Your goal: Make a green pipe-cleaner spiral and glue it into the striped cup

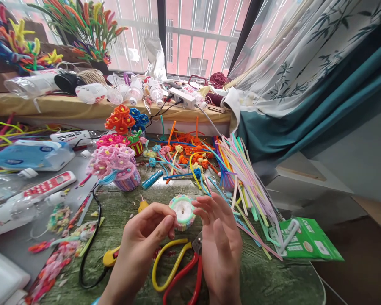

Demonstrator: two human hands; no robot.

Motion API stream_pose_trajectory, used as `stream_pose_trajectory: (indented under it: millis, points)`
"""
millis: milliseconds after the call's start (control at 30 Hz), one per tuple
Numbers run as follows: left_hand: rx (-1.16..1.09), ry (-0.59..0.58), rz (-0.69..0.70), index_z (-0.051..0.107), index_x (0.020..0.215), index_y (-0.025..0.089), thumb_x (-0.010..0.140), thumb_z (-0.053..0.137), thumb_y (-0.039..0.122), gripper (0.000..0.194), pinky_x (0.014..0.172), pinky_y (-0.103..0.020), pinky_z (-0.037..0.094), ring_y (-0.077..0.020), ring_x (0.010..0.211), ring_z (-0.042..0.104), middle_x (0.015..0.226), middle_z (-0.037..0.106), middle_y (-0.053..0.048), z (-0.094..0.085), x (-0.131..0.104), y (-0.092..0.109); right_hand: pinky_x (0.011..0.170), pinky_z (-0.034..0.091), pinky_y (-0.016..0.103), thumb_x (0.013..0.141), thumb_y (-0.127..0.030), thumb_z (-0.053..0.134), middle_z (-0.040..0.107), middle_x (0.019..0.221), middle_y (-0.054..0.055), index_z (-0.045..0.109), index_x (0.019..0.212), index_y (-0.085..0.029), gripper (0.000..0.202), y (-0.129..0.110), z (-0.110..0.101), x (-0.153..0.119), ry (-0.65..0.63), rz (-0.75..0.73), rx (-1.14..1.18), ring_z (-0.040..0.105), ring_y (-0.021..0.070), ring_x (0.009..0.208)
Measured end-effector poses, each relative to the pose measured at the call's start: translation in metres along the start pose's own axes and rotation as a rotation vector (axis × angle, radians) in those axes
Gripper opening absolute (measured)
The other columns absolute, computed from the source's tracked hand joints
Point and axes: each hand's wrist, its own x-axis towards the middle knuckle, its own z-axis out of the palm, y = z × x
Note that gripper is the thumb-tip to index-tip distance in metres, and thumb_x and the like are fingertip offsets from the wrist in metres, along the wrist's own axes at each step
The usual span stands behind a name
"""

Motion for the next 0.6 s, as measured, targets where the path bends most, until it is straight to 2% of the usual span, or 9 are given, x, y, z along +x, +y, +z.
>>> stream_pose_trajectory:
  millis: [133,233,300,433,533,600]
  points:
    - [0.007,0.065,0.01,0.069,0.07,0.018,0.077,0.08,0.037,0.023,0.052,-0.015,0.045,-0.0082,0.055,0.054,0.065,0.063,0.002,-0.002,0.002,0.0,0.104,0.047,0.035,0.098,-0.039,0.058,0.066,0.134,0.004,0.06,0.134,-0.031,0.037,-0.003,0.002,0.002,-0.073,0.1,0.213,0.059,0.0205,0.127]
    - [0.002,0.118,0.019,0.067,0.065,0.018,0.072,0.083,0.039,0.027,0.049,-0.015,0.043,-0.0078,0.052,0.051,0.061,0.061,0.003,-0.003,0.004,-0.001,0.11,0.042,0.04,0.099,-0.048,0.051,0.059,0.144,0.005,0.055,0.139,-0.032,0.044,-0.003,0.001,0.004,-0.119,0.196,0.365,0.053,0.0228,0.135]
    - [0.042,0.159,0.028,0.065,0.064,0.018,0.075,0.079,0.043,0.031,0.049,-0.015,0.042,-0.0079,0.051,0.049,0.058,0.059,0.004,-0.004,0.006,-0.001,0.113,0.039,0.043,0.099,-0.052,0.048,0.056,0.147,0.005,0.053,0.141,-0.033,0.047,-0.003,0.001,0.005,-0.135,0.24,0.409,0.051,0.0238,0.137]
    - [0.21,0.271,0.1,0.057,0.057,0.018,0.087,0.064,0.046,0.042,0.046,-0.016,0.038,-0.0075,0.046,0.044,0.05,0.051,0.005,-0.007,0.012,-0.001,0.116,0.035,0.048,0.097,-0.055,0.048,0.054,0.149,0.006,0.052,0.142,-0.033,0.05,-0.002,0.003,0.005,-0.136,0.273,0.399,0.049,0.0256,0.138]
    - [0.337,0.353,0.132,0.058,0.062,0.019,0.086,0.064,0.043,0.034,0.041,-0.019,0.035,-0.0084,0.041,0.041,0.046,0.047,0.007,-0.011,0.021,0.002,0.112,0.04,0.051,0.096,-0.055,0.051,0.057,0.145,0.007,0.054,0.14,-0.033,0.05,-0.004,0.002,0.004,-0.086,0.244,0.312,0.054,0.0275,0.133]
    - [0.423,0.359,0.171,0.063,0.07,0.02,0.083,0.067,0.04,0.025,0.046,-0.021,0.041,-0.011,0.045,0.05,0.051,0.056,0.005,-0.015,0.029,0.004,0.105,0.047,0.049,0.095,-0.05,0.056,0.064,0.137,0.007,0.056,0.137,-0.034,0.045,-0.007,-0.002,0.006,0.004,0.161,0.193,0.062,0.0265,0.124]
